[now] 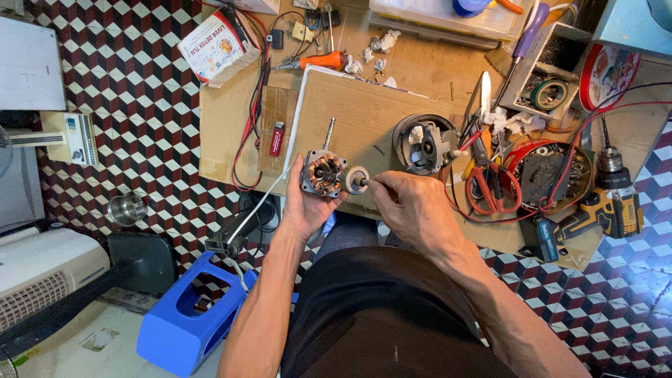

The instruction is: The person disassembles a small motor, removes the rotor, and uses a screwdriver to adjust internal components. They then reassemble the rotor into the stator and wipe the assembly with a tissue.

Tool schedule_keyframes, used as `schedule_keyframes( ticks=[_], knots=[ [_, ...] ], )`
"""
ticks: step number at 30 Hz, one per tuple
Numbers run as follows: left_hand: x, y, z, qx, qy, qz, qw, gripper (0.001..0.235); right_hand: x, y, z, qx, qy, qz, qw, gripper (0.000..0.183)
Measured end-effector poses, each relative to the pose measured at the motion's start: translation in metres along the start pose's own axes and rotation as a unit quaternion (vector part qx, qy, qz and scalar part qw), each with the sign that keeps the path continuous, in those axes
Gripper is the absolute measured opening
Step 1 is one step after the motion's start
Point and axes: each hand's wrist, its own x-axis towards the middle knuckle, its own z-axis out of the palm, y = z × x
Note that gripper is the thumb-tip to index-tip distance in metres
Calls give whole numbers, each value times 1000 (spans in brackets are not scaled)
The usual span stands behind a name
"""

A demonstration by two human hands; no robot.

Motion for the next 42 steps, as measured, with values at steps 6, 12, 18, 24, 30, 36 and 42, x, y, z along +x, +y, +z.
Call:
schedule_keyframes(
  ticks=[6, 12, 18, 24, 30, 36, 42],
  knots=[
    [-2, 1, 1, -3, -5, 6, 1000, 63, -1, 1, 3, -12, 9, -22, 1000, 20],
    [-1, 0, 0, 4, 0, 6, 1000, 62, -2, 5, 10, -20, 22, -58, 998, 19],
    [-1, -4, 0, 25, 13, 10, 1000, 63, -1, 10, 15, -50, 43, -150, 987, 16],
    [-2, -6, 1, 8, -3, 16, 1000, 63, 0, 14, 18, -53, 11, -106, 993, 22],
    [-2, -9, 5, -1, -6, 23, 1000, 63, 0, 23, 21, -98, -5, -72, 993, 31],
    [4, -16, 4, -40, -21, 7, 999, 61, -1, 37, 29, -133, 24, -130, 982, 31],
    [7, -19, 5, -58, -53, 10, 997, 62, 9, 37, 46, -158, 23, -114, 981, 34]
  ],
)
